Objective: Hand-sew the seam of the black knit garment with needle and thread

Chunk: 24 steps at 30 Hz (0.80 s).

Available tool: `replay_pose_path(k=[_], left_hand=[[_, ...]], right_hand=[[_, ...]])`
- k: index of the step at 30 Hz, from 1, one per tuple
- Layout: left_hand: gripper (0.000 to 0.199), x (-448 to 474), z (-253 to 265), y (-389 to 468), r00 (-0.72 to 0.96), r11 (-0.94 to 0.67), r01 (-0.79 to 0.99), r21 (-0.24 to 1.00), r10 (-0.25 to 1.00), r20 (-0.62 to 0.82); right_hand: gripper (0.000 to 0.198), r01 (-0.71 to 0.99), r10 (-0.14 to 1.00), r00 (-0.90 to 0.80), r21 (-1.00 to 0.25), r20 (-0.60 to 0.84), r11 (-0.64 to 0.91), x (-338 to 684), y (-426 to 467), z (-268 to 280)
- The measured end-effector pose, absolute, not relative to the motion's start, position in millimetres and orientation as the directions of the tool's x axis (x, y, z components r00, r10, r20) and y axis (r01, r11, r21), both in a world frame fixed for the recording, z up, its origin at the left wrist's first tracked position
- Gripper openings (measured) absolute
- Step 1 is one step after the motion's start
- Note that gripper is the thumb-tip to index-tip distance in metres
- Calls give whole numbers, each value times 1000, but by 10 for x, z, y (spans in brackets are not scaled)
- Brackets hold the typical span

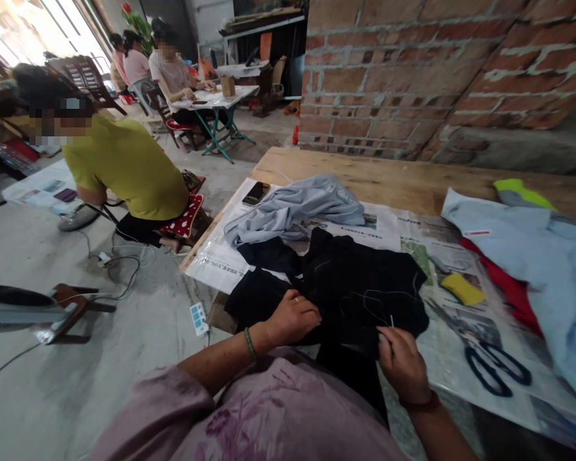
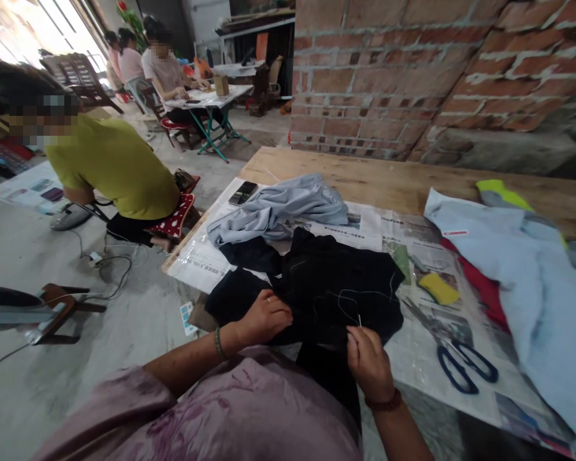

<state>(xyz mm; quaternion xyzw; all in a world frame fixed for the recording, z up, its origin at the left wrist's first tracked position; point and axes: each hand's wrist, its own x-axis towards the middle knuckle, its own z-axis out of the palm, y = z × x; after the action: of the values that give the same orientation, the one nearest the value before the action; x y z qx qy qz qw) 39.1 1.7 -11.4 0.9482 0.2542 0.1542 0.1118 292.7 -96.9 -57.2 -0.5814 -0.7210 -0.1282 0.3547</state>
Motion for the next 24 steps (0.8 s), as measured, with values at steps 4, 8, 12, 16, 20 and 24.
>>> replay_pose_path(k=[4, 8, 12, 16, 20, 24], left_hand=[[24, 418, -181, 16, 854, -864, 413, 288, 477, 208], [22, 443, -213, 35, 841, -844, 442, 305, 508, 185], [17, 477, -140, 120, 812, -803, 467, 371, 555, 180], [8, 552, -20, 262, 882, -810, 385, 443, 464, 82], [7, 623, 40, 361, 919, -813, 344, 471, 393, 7], [6, 619, 19, 376, 915, -783, 314, 536, 401, 49]], right_hand=[[17, 936, 731, -84, -198, 677, 291, 2914, -970, -531], [19, 937, 729, -97, -186, 678, 297, 2915, -971, -534], [20, 940, 757, -59, -220, 651, 262, 2926, -986, -575], [20, 939, 753, -62, -217, 655, 266, 2939, -991, -602], [18, 936, 723, -99, -184, 683, 302, 2941, -991, -588], [18, 940, 721, -96, -176, 686, 293, 2939, -996, -569]])
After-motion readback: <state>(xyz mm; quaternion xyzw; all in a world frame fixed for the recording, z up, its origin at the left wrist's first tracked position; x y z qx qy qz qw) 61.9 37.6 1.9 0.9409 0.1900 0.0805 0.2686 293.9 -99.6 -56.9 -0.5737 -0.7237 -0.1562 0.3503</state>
